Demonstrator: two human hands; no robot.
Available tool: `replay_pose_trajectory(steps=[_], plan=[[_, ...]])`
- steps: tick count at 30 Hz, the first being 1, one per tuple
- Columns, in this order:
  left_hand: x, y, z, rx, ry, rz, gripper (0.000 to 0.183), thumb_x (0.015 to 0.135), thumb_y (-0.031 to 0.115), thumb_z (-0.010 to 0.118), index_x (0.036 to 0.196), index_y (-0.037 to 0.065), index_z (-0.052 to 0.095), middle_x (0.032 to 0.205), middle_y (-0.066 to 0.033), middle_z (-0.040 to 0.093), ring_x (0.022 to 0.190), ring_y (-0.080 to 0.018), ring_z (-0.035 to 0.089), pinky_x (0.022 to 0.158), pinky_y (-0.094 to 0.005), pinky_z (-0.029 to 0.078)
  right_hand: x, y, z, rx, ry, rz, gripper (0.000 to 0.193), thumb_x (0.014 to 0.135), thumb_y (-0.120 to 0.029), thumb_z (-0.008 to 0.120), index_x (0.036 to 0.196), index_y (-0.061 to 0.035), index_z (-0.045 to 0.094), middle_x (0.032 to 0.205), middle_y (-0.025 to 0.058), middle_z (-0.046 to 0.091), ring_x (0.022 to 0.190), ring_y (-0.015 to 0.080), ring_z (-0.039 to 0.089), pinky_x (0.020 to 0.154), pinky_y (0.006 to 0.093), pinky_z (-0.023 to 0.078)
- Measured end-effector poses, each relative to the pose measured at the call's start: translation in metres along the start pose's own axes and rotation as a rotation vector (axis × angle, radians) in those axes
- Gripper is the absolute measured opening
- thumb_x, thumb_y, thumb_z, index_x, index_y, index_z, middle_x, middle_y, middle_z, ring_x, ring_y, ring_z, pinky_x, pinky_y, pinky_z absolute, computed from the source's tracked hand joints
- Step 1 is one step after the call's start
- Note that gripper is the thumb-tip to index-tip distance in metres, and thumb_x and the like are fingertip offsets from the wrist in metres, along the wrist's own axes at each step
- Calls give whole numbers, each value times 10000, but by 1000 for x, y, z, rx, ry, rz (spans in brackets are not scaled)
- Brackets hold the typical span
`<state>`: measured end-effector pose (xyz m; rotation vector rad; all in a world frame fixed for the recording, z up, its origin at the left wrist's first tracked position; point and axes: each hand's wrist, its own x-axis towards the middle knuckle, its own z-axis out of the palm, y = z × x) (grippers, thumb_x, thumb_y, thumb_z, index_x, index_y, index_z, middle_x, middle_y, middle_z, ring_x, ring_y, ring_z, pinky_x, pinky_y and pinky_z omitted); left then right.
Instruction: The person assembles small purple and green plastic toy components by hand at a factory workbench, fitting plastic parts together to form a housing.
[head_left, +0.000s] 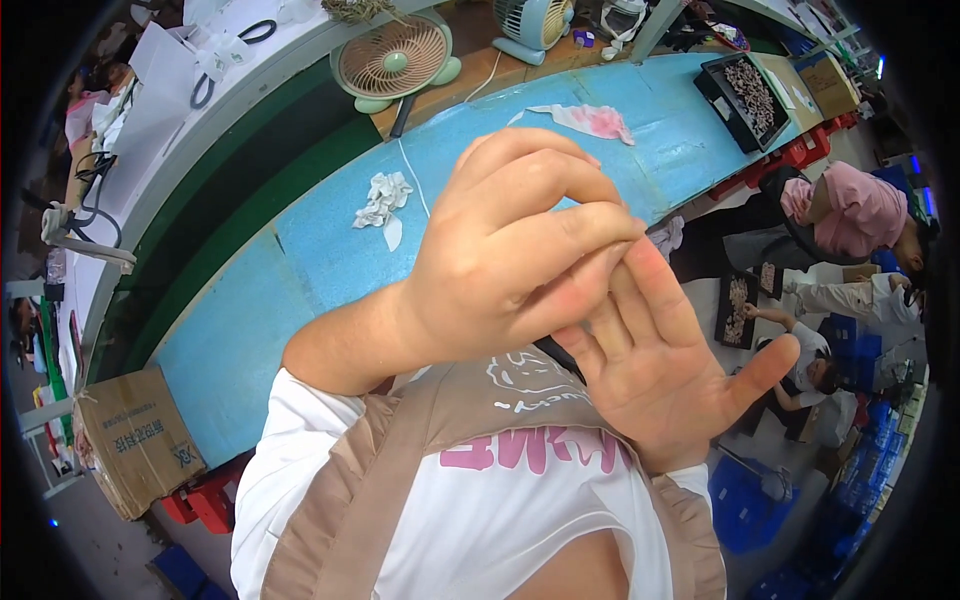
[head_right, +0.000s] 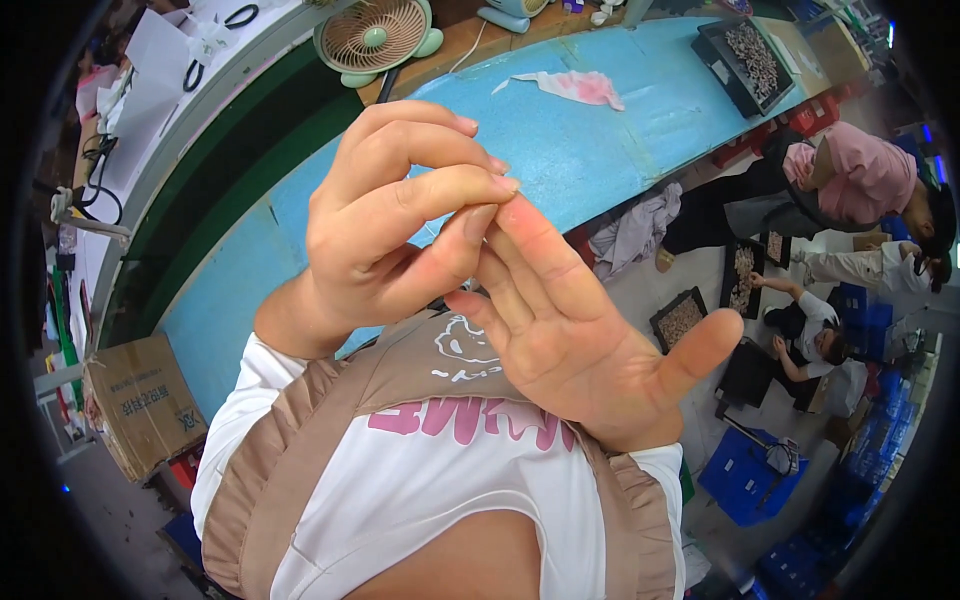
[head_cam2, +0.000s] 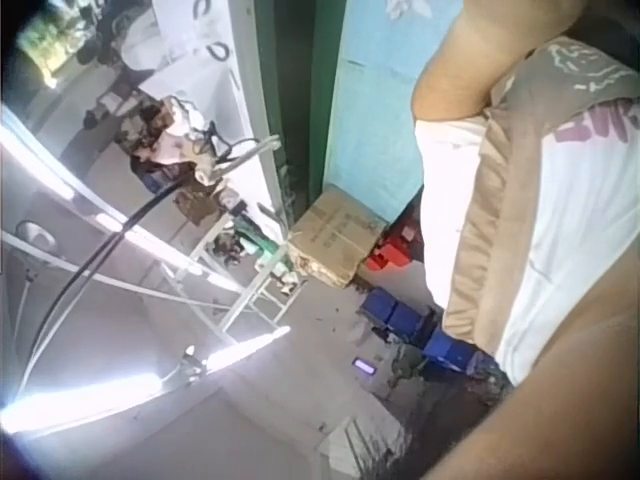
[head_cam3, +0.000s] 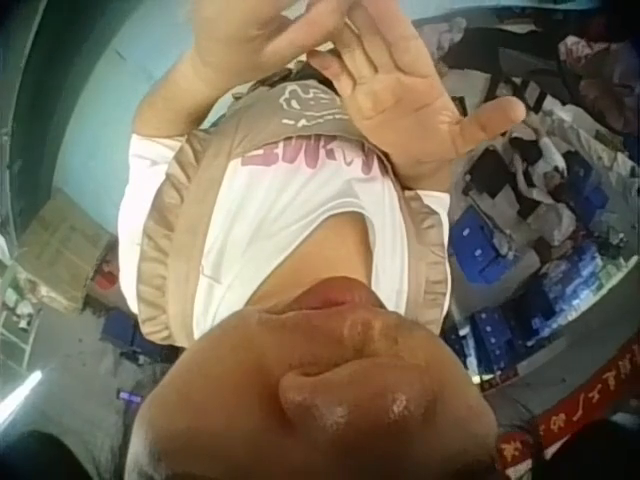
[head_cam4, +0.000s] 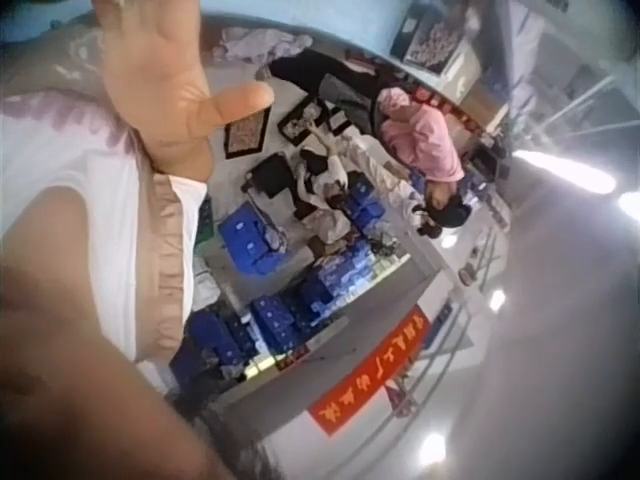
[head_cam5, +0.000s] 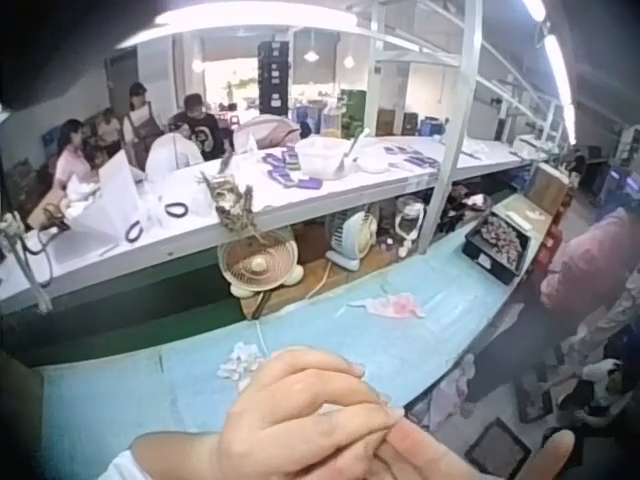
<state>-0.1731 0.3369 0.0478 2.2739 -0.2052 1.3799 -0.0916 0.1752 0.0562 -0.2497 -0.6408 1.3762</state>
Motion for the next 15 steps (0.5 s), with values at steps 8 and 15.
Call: replay_pose_trajectory(steps=[8,15], plan=[[-2,3,-9,-418,-61,-303,265,673,-27,605,937,-8,612,874,-110,596,796,-206,551,760,-322,450,14,-9,-8,133,-61,127,961,782,-719,224,1363,-27,-105,1429,144,-173,1326,274,-151,1058,441,-68],[-11,11,-10,-710,-44,-607,170,751,-22,577,920,-31,591,898,-105,584,838,-156,545,736,-275,441,15,-6,-9,169,-78,180,951,784,-717,217,1368,-34,-92,1419,127,-219,1323,277,-163,1059,447,-52]])
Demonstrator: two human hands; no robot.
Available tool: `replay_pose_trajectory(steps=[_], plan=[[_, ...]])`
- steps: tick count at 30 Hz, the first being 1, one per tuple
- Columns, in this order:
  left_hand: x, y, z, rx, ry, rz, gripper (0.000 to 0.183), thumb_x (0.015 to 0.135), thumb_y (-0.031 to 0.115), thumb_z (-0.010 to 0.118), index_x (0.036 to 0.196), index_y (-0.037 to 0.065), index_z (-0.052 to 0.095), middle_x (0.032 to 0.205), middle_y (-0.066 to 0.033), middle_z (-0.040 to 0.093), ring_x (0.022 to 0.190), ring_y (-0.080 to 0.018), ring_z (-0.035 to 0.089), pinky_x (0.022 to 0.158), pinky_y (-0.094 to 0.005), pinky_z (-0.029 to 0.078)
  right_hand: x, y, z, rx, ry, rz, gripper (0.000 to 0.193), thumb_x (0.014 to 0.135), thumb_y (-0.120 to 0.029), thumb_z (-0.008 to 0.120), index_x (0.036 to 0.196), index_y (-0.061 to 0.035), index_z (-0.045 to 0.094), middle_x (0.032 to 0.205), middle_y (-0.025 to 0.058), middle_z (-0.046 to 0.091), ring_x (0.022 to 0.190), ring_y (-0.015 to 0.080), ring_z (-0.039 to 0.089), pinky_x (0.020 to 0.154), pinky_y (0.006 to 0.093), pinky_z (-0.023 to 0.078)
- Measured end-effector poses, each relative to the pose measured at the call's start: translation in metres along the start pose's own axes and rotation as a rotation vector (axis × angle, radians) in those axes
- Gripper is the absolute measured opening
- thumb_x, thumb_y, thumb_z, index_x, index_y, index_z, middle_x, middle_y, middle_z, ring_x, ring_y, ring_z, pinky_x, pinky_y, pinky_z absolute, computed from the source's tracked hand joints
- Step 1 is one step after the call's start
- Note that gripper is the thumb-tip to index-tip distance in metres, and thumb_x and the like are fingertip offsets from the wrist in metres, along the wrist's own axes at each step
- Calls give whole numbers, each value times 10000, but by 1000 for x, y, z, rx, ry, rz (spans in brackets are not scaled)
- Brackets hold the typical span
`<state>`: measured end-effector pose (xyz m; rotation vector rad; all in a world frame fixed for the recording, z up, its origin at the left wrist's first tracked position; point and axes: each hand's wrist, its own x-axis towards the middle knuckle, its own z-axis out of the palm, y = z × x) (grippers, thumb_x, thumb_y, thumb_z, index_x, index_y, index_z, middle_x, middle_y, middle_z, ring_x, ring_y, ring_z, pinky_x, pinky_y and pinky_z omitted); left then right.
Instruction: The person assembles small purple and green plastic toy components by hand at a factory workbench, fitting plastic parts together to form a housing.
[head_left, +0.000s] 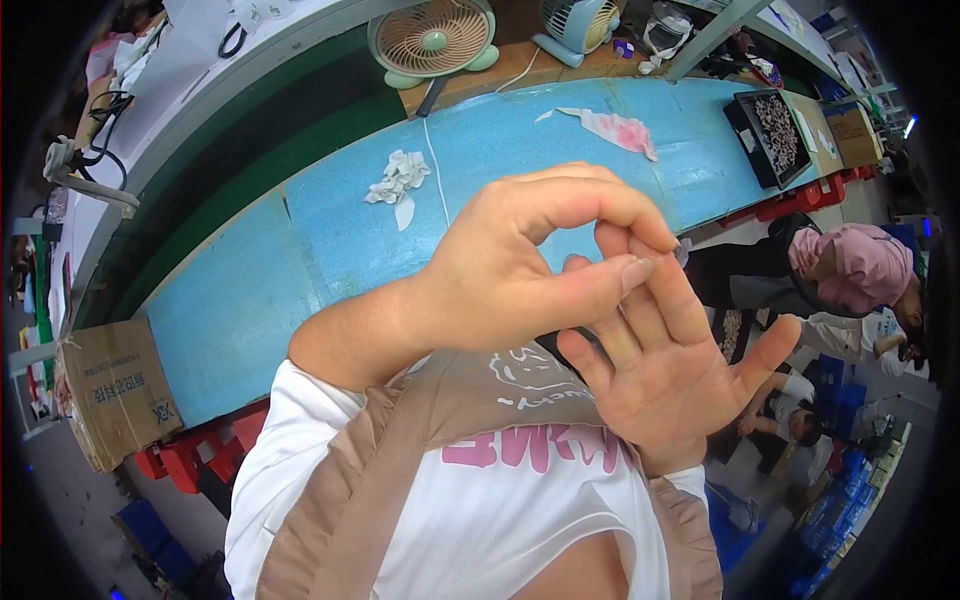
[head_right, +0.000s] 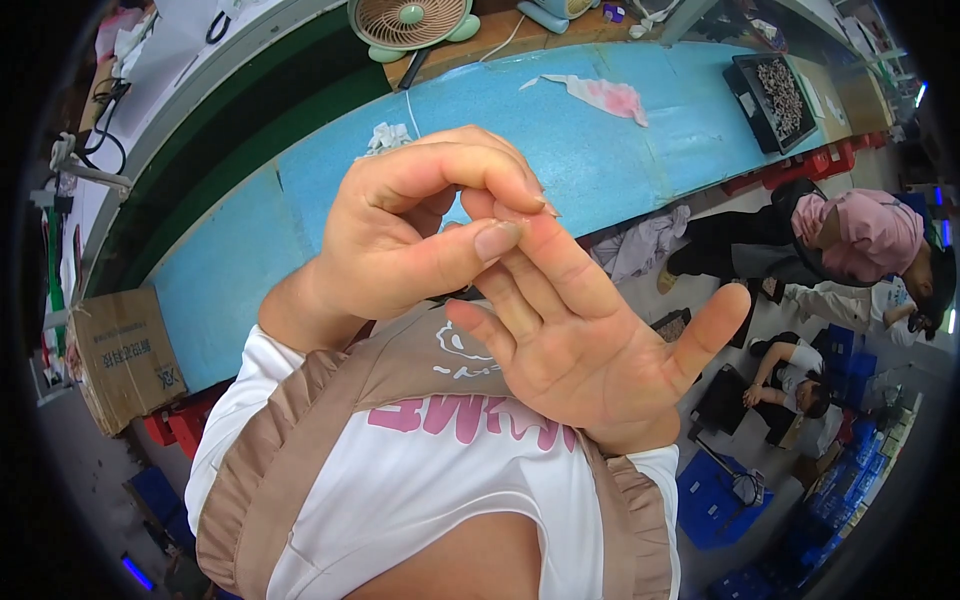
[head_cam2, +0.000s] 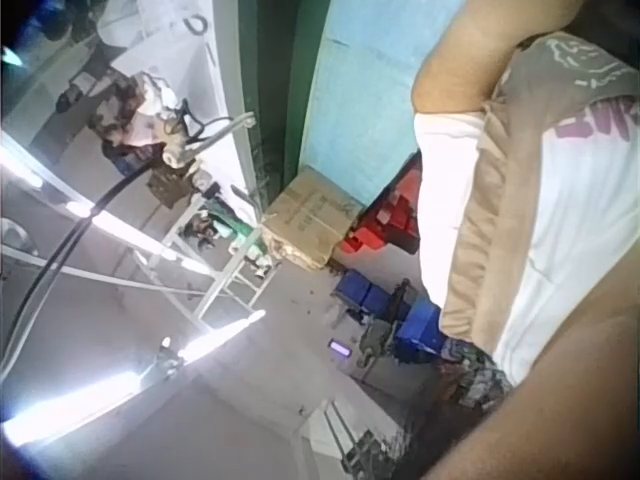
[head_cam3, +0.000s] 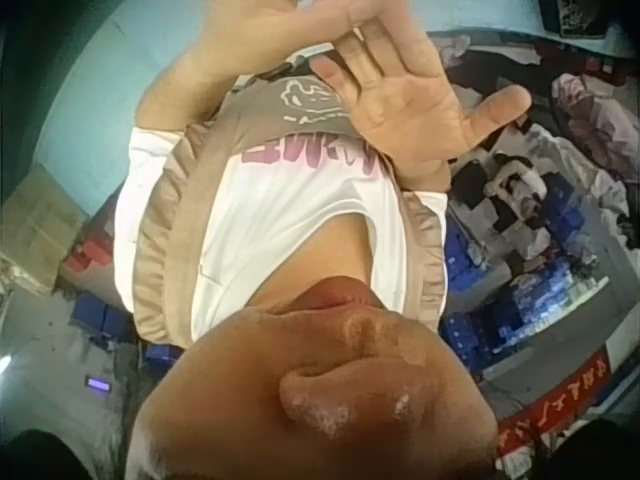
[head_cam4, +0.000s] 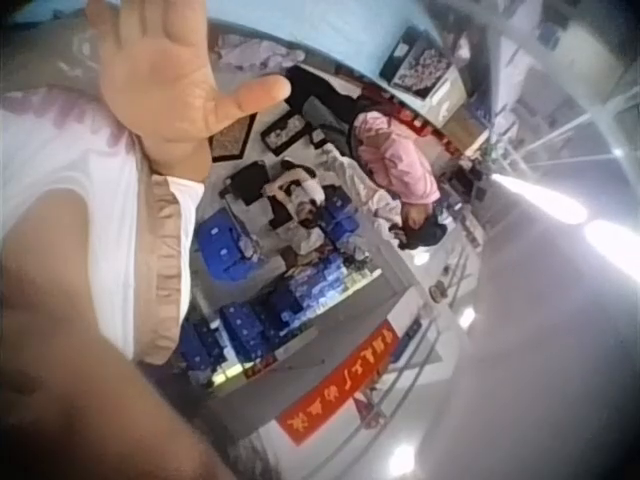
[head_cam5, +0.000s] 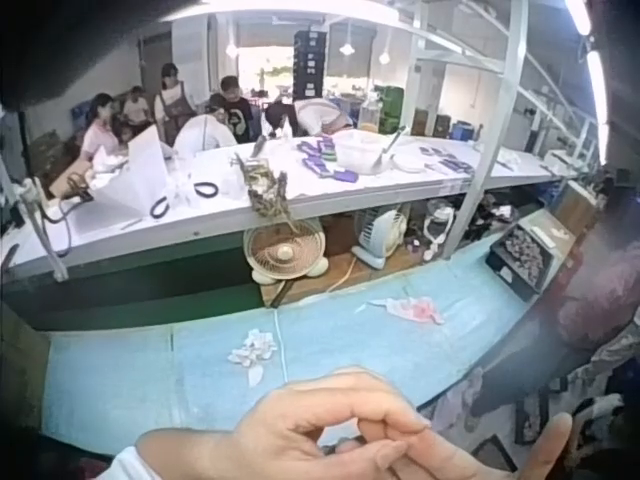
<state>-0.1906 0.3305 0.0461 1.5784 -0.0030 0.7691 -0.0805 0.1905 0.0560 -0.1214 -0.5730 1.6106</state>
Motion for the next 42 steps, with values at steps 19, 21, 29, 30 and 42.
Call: replay_pose_trajectory(steps=[19,21,29,30,42], plan=[[-16,4,23,-514,99,-274,218,799,57,549,1010,6,526,927,-102,552,912,-169,540,799,-296,450,-8,19,-1,-94,-44,-112,979,760,-746,215,1372,-40,-77,1416,151,-213,1323,281,-160,1055,438,-71],[-18,6,23,-578,64,-255,243,801,72,548,1034,9,518,953,-101,547,953,-172,532,822,-302,447,-9,18,1,-63,-43,-75,963,765,-741,212,1375,-55,-79,1420,133,-213,1326,275,-153,1056,439,-67],[-23,0,26,-438,32,-159,185,798,86,534,972,24,532,922,-80,531,896,-167,514,836,-323,427,-13,28,8,-121,-29,-100,977,756,-752,201,1372,-50,-85,1418,142,-214,1324,286,-153,1050,445,-83],[-24,1,26,-427,36,-153,177,792,82,532,960,26,532,910,-80,528,881,-166,509,844,-331,421,-14,30,8,-148,-20,-125,983,753,-755,199,1372,-45,-81,1417,148,-213,1321,293,-158,1047,446,-92],[-26,7,30,-469,37,-137,201,800,69,525,991,7,521,956,-105,527,929,-174,510,824,-292,425,-17,29,9,-119,-37,-97,975,751,-758,199,1375,-66,-85,1421,140,-207,1317,304,-168,1048,449,-85]])
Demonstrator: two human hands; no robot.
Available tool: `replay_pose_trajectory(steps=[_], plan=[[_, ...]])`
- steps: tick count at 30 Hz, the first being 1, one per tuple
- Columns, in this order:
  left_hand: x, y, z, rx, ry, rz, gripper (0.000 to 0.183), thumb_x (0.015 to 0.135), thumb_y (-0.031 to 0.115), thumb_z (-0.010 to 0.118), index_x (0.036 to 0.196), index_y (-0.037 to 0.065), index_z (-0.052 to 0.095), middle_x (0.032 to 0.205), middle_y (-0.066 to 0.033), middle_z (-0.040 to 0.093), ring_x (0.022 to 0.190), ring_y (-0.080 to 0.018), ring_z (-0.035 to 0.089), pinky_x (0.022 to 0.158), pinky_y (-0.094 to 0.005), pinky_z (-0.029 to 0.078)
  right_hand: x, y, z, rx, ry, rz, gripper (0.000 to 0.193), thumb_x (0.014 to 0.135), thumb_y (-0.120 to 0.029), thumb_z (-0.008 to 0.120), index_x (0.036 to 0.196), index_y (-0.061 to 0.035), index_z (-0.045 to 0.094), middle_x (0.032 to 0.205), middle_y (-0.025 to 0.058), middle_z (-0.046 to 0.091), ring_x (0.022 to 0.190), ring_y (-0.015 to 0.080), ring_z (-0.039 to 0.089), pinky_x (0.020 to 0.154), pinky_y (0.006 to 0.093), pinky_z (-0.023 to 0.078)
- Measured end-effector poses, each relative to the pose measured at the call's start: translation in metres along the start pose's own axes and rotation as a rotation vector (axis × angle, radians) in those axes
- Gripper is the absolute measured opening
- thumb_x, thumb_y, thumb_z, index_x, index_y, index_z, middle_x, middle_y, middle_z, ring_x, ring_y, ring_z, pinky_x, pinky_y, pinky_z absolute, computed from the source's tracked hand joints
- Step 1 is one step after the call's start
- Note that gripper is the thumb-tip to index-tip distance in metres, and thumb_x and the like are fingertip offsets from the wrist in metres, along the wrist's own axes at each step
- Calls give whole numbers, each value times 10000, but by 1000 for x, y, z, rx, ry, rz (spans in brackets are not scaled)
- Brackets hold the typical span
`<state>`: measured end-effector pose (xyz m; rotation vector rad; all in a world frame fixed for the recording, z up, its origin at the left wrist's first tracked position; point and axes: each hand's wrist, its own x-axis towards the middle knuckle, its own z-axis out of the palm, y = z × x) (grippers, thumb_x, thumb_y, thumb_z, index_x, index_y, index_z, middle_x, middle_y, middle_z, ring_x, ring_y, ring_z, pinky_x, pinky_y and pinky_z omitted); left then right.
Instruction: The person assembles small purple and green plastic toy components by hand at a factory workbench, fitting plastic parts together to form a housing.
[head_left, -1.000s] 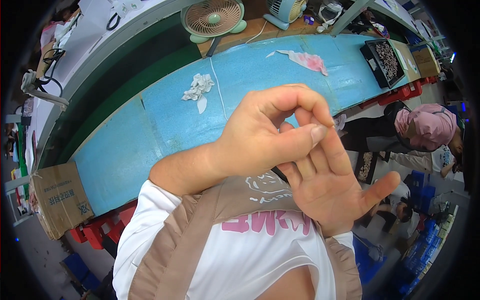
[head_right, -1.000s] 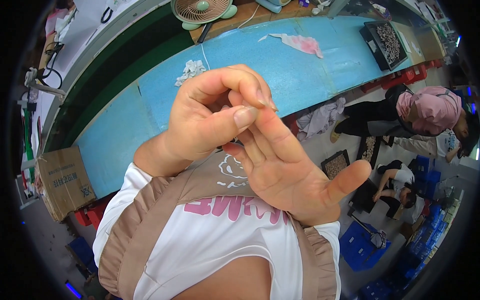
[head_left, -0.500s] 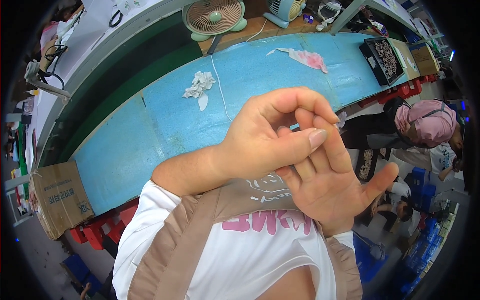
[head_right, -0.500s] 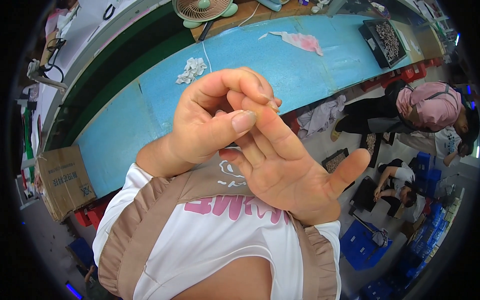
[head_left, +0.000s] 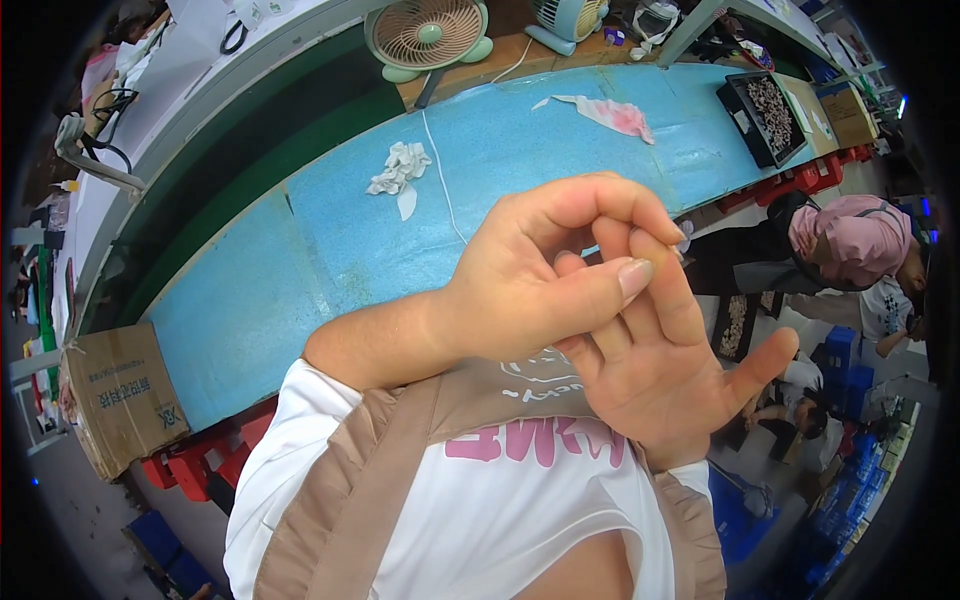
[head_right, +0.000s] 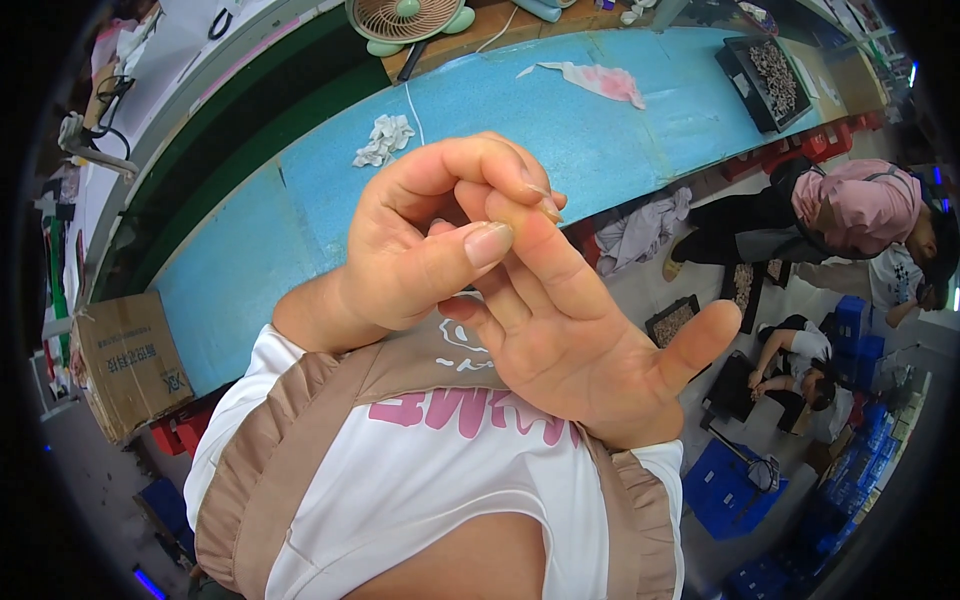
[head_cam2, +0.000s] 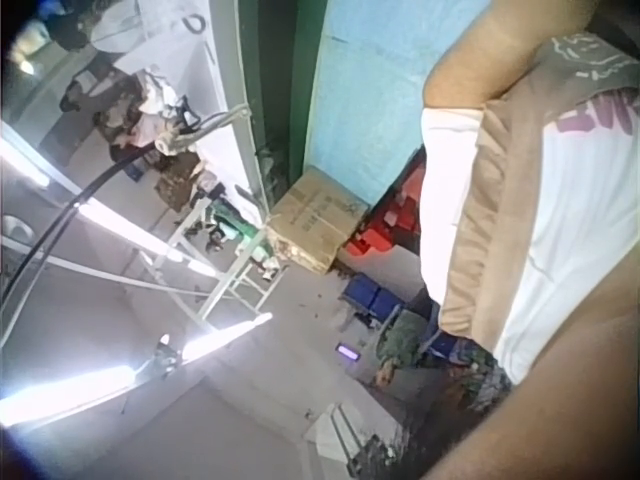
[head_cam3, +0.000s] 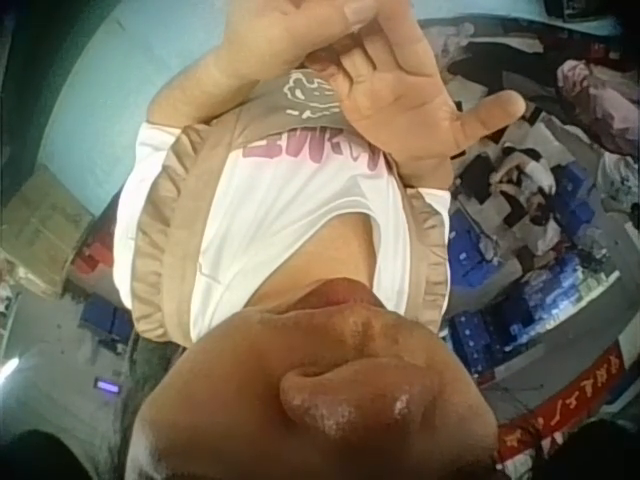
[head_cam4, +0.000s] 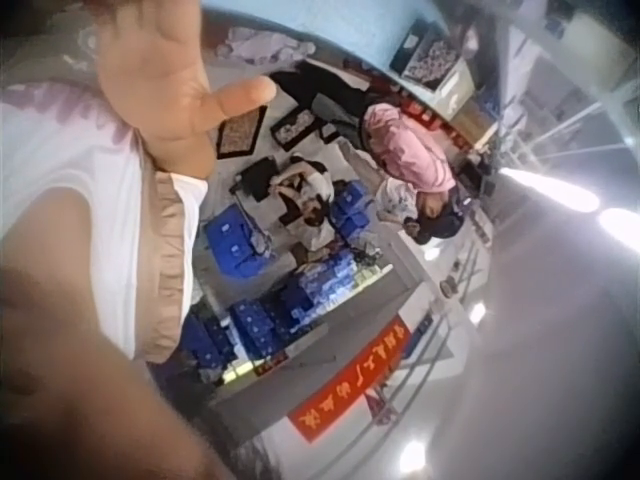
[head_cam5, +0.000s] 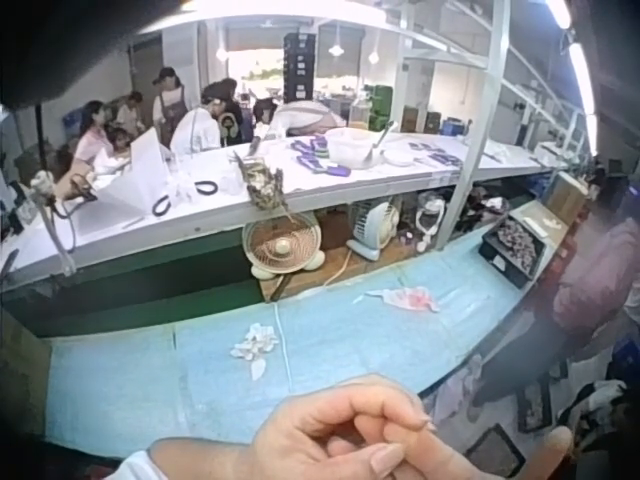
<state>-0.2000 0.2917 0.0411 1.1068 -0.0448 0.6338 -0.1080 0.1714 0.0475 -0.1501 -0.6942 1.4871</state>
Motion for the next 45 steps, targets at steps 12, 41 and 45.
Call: replay_pose_trajectory(steps=[12,41,45], plan=[[-2,-3,-1,107,15,78,152,781,74,525,930,44,526,898,-67,520,870,-171,504,864,-379,406,-1,5,-4,-38,-75,-30,988,756,-753,208,1370,-34,-80,1418,152,-205,1309,312,-190,1040,436,-119],[-6,-5,-1,144,16,123,159,779,101,528,925,39,521,879,-87,518,840,-181,511,875,-407,409,-2,14,-3,-87,-84,-89,992,755,-755,197,1374,-16,-37,1422,175,-174,1316,317,-160,1043,423,-120],[-7,-6,-1,153,22,140,153,783,114,532,918,42,520,873,-85,517,836,-180,509,866,-405,413,-1,14,-5,-95,-119,-88,997,753,-757,196,1373,-13,-39,1421,177,-174,1316,320,-159,1044,423,-117]])
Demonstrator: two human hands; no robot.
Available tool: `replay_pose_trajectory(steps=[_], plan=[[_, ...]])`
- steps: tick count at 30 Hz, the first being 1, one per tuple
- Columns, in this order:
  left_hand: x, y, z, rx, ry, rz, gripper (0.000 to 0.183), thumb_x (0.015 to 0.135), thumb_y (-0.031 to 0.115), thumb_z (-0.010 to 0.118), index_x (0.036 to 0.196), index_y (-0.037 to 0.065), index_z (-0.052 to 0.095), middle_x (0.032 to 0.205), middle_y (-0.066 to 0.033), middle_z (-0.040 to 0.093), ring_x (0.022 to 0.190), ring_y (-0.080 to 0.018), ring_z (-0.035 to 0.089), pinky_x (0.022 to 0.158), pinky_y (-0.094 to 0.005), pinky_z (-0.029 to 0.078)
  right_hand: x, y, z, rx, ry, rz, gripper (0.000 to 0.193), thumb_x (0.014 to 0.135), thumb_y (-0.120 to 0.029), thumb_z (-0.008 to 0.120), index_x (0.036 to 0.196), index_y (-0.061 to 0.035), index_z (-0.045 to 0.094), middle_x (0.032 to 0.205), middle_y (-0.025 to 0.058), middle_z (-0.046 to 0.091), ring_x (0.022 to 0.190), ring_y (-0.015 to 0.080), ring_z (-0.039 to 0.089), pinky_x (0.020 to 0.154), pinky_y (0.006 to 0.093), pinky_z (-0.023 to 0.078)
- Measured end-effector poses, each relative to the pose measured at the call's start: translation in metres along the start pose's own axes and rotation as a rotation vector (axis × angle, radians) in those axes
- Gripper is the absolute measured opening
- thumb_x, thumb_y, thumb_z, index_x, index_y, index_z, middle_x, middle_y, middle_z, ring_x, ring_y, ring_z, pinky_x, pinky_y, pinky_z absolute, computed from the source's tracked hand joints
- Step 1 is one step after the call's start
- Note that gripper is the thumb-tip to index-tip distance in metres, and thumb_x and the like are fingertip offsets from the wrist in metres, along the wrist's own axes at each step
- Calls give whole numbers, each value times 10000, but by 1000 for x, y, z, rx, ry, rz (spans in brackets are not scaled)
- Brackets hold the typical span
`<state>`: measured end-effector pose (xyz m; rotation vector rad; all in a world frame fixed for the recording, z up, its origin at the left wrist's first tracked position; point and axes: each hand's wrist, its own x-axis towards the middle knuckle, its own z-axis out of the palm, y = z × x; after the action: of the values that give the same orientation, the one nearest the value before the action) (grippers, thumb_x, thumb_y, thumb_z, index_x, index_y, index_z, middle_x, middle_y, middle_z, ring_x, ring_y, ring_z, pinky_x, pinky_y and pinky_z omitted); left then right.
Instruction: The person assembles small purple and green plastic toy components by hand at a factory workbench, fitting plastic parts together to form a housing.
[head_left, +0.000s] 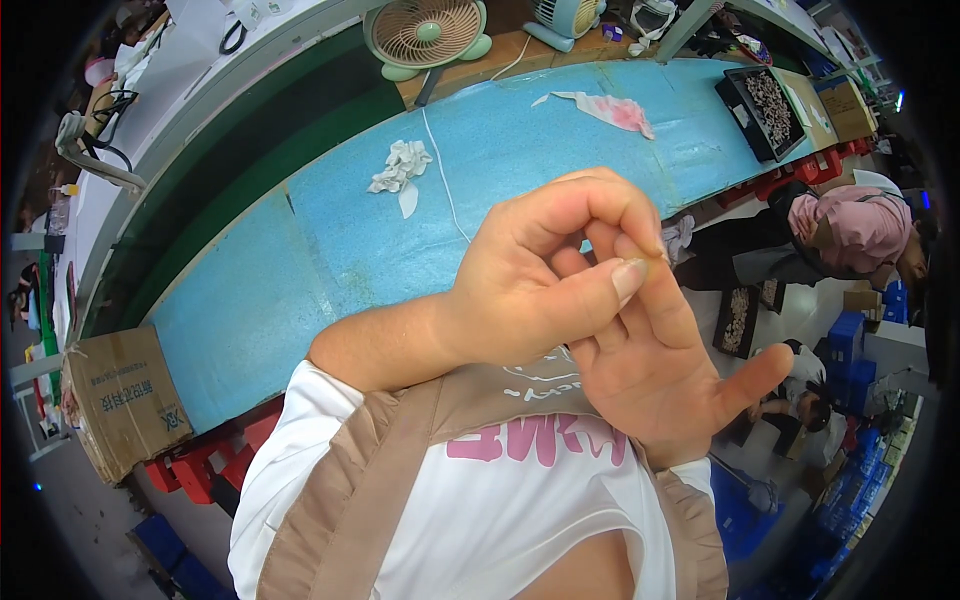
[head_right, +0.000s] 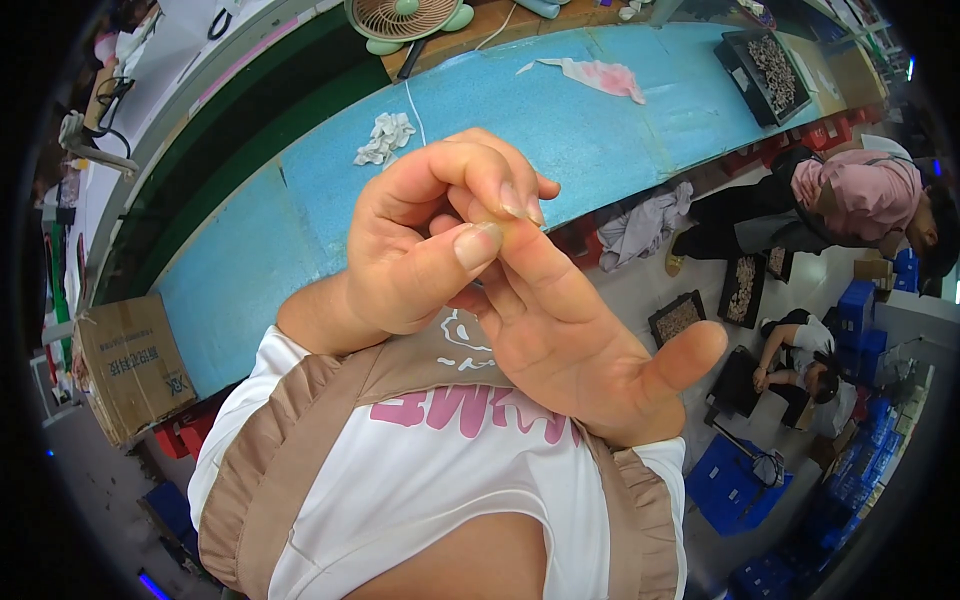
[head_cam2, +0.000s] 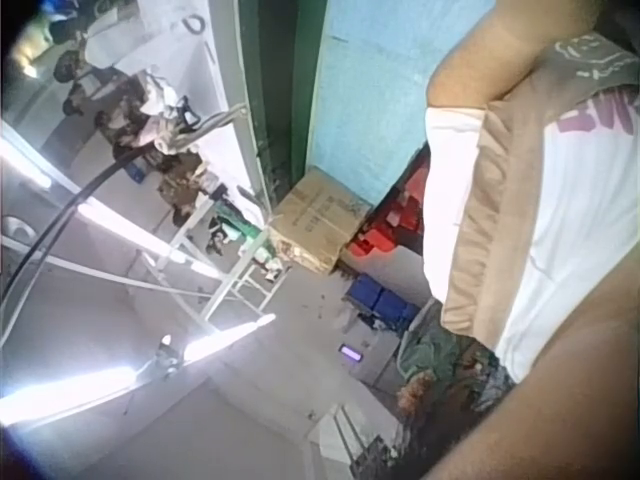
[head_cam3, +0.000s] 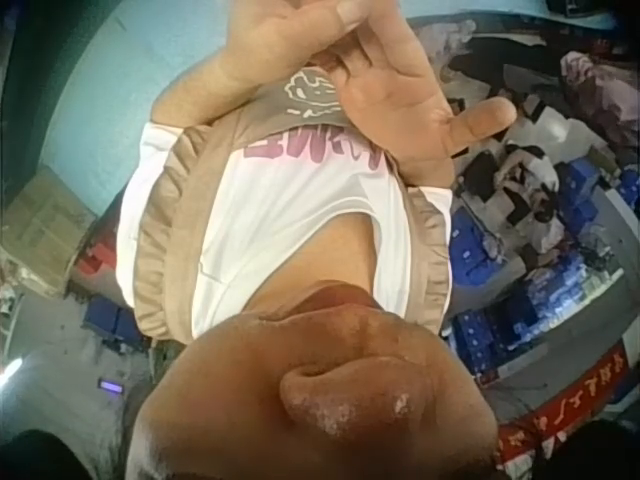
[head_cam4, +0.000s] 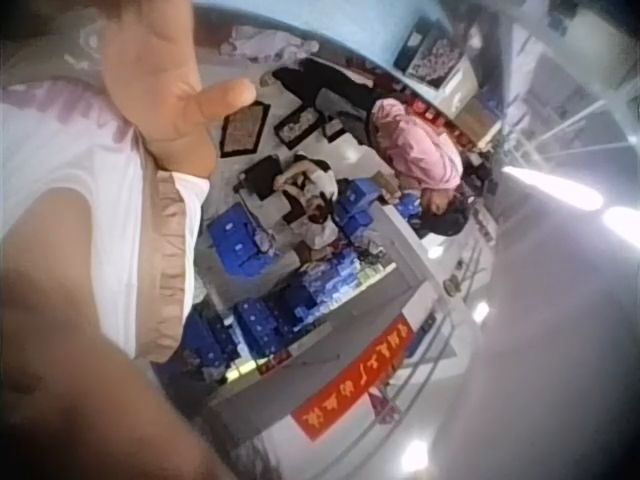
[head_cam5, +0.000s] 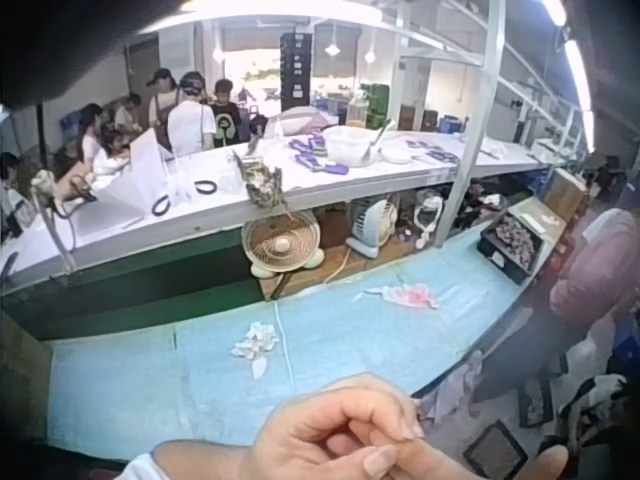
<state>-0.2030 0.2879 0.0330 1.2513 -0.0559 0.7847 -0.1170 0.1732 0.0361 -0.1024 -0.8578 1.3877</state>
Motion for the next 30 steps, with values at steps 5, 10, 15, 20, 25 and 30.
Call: replay_pose_trajectory(steps=[5,10,15,20,25,30], plan=[[0,1,0,-21,-1,-16,175,788,118,535,941,34,528,897,-87,521,854,-180,511,879,-402,411,0,-3,1,10,14,23,996,753,-758,188,1370,-15,-55,1414,176,-198,1311,322,-173,1046,425,-112],[0,1,0,0,-23,-15,198,788,101,531,968,20,532,921,-91,524,878,-182,515,900,-405,405,2,-9,1,54,7,74,990,753,-758,172,1370,-21,-64,1407,176,-220,1308,326,-181,1047,430,-106],[0,1,-1,17,-42,-36,190,789,94,532,964,20,529,917,-88,525,878,-176,517,901,-404,404,-2,-8,2,63,48,56,988,754,-758,169,1372,-21,-56,1412,175,-206,1311,329,-170,1045,437,-110],[-1,-1,1,-5,-23,-3,171,786,92,526,945,27,521,894,-88,524,854,-172,521,884,-408,410,-4,-2,0,26,15,9,989,754,-757,179,1374,-17,-33,1418,181,-182,1315,326,-157,1045,432,-110],[0,-2,0,37,-35,52,163,781,96,525,931,31,518,872,-88,522,829,-168,523,875,-414,412,-2,0,4,4,32,-6,993,754,-757,188,1375,-10,-15,1420,187,-169,1318,323,-151,1047,424,-110],[0,-2,0,15,-19,33,162,777,103,528,922,32,517,868,-87,516,823,-170,520,869,-413,416,-2,1,1,-19,1,-16,996,752,-759,191,1375,-9,-14,1419,194,-164,1319,321,-147,1047,424,-108]])
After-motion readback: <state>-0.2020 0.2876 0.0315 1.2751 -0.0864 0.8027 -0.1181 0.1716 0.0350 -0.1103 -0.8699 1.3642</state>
